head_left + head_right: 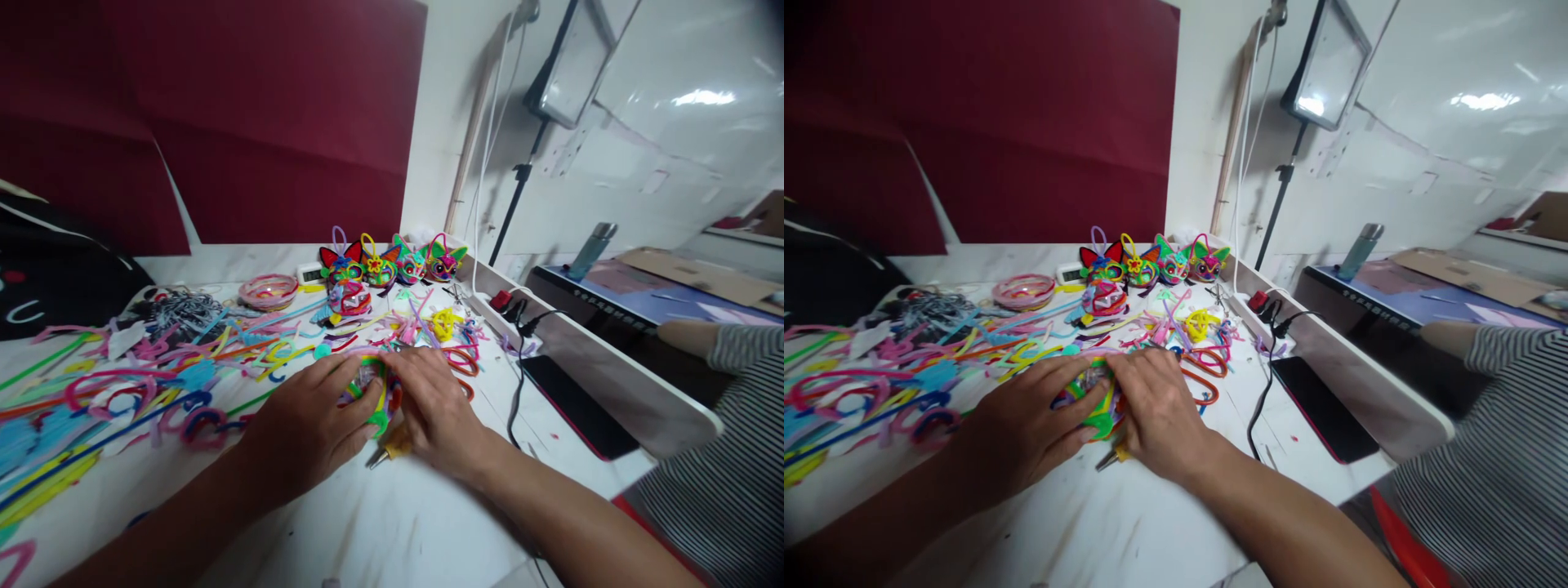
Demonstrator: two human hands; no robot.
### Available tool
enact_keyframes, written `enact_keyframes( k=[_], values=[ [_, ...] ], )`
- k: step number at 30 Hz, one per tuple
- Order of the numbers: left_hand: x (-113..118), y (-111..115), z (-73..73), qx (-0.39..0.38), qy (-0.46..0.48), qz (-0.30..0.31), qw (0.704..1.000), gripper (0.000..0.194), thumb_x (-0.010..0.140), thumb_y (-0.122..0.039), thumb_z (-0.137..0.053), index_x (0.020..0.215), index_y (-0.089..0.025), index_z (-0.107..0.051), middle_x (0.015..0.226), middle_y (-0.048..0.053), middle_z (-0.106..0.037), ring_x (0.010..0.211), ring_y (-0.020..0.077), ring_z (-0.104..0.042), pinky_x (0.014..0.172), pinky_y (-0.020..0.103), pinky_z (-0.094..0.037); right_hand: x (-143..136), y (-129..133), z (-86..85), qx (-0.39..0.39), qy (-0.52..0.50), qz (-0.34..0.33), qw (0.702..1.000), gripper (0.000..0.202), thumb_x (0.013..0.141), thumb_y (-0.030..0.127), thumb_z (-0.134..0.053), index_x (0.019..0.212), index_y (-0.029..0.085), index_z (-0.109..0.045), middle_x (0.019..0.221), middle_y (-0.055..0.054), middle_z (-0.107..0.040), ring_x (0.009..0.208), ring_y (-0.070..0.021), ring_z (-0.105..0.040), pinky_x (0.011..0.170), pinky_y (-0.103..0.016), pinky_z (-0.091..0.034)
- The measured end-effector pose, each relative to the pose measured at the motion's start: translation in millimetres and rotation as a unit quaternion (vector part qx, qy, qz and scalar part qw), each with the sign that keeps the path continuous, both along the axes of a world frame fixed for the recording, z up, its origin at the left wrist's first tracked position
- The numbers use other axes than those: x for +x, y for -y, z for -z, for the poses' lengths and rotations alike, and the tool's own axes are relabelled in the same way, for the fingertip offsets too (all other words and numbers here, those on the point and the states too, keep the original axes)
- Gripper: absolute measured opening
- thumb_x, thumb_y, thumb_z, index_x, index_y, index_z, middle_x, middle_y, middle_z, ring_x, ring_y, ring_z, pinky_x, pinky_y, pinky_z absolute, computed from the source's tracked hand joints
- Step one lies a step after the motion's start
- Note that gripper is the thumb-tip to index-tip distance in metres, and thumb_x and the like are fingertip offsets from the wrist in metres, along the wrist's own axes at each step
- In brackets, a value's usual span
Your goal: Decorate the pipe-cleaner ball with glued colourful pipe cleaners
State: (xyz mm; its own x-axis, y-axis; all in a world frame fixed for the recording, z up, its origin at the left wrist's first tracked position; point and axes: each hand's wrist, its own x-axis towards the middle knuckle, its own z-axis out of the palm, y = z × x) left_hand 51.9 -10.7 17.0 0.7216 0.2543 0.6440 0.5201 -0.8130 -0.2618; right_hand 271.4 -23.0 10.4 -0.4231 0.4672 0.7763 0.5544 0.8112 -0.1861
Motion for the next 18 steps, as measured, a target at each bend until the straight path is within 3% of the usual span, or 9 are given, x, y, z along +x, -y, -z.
enact_keyframes(
  k=[5,11,18],
  values=[
    [0.3,1.3,-5.4,0.022,-0.01,-0.008,1.0,0.025,0.097,-0.025,-0.053,0.117,-0.017,-0.066,0.12,0.017,-0.065,0.112,0.0327,-0.063,0.091,0.046,-0.059,3.6,-2.9,0.2,0.004,-0.016,0.037,0.999,0.057,0.091,0.006,-0.047,0.146,0.018,-0.047,0.116,-0.014,-0.069,0.103,-0.0278,-0.063,0.088,-0.046,-0.052],
    [-2.9,-2.0,5.3,0.018,0.0,-0.011,1.0,0.028,0.099,-0.026,-0.049,0.123,-0.019,-0.064,0.128,0.017,-0.062,0.118,0.0335,-0.06,0.095,0.048,-0.057,4.4,-2.5,-2.7,-0.012,0.004,0.075,0.997,0.031,0.095,0.01,-0.048,0.121,0.013,-0.066,0.096,-0.011,-0.066,0.088,-0.0251,-0.058,0.078,-0.041,-0.048],
    [-4.0,-3.4,8.9,0.013,0.0,-0.008,1.0,0.029,0.099,-0.026,-0.05,0.124,-0.017,-0.063,0.131,0.018,-0.061,0.126,0.0353,-0.057,0.101,0.05,-0.054,2.1,-1.9,-1.3,-0.028,0.033,0.075,0.996,0.029,0.096,0.011,-0.047,0.116,0.012,-0.069,0.093,-0.01,-0.064,0.087,-0.0244,-0.055,0.077,-0.039,-0.045]
  ],
)
